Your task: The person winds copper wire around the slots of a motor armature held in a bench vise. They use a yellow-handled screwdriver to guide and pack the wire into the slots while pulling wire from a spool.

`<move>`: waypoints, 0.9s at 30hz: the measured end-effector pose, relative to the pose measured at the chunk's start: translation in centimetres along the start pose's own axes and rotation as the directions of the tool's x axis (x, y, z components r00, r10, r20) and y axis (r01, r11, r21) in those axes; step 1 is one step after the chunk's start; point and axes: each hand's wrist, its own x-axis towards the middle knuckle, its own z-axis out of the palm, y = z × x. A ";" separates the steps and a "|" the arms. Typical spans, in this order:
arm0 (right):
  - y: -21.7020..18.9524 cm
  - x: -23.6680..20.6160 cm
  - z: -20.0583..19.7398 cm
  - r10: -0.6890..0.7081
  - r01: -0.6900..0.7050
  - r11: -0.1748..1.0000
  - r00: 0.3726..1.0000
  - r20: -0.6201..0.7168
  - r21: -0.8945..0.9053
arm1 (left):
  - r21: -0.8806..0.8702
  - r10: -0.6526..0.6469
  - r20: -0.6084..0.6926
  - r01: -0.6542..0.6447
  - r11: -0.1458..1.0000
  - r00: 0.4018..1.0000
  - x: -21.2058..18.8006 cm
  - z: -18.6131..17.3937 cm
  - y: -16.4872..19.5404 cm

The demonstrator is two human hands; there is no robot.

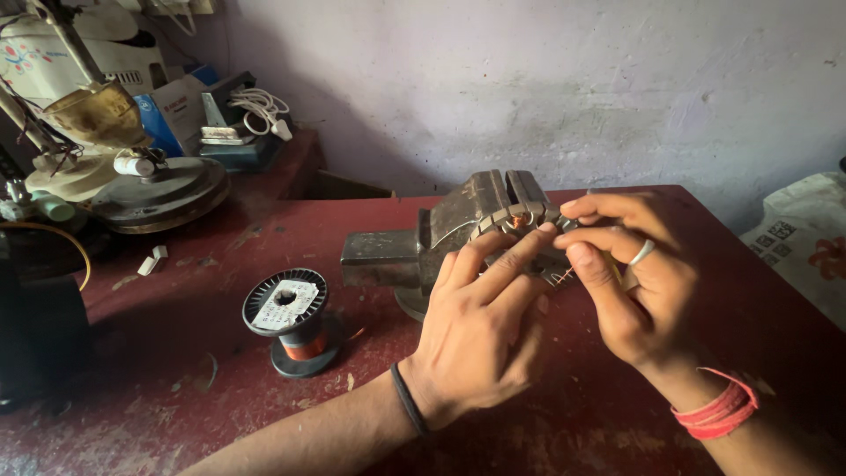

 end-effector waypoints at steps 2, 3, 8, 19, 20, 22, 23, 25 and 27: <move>6.4 -0.5 -5.5 0.051 -0.052 0.998 0.998 -0.035 -0.034 | 0.012 0.029 0.011 -0.029 0.999 1.000 3.9 8.0 0.1; 6.8 -0.8 -5.3 0.071 -0.073 0.996 0.996 -0.049 -0.041 | 0.018 0.033 0.015 -0.033 0.999 0.999 3.6 8.3 -0.2; 13.5 3.2 -2.3 -0.022 0.003 0.986 0.994 -0.112 -0.167 | 0.030 0.039 -0.007 -0.039 0.999 0.999 7.0 11.2 -7.7; 21.3 4.3 -2.9 -0.033 0.018 0.983 0.997 -0.077 -0.183 | -0.015 -0.008 -0.052 0.008 1.000 0.999 10.3 16.5 -12.7; 22.3 4.4 -3.0 -0.036 0.021 0.976 0.997 -0.064 -0.216 | -0.018 -0.019 -0.058 0.018 1.000 0.998 10.7 17.3 -12.8; 23.0 4.7 -2.9 -0.029 0.017 0.964 0.999 -0.042 -0.267 | -0.055 -0.044 -0.055 0.041 0.998 0.998 10.8 17.6 -13.2; 22.2 4.6 -3.0 -0.020 0.009 0.958 0.999 -0.035 -0.286 | -0.076 -0.054 -0.053 0.050 0.996 0.997 10.3 17.0 -12.9; 21.1 3.6 -2.7 0.000 -0.007 0.957 1.000 -0.024 -0.292 | -0.095 -0.081 -0.056 0.075 0.993 0.995 9.4 16.6 -11.9; 20.9 3.2 -2.0 0.022 -0.025 0.964 1.000 -0.017 -0.265 | -0.112 -0.099 -0.066 0.092 0.989 0.993 9.0 16.4 -11.2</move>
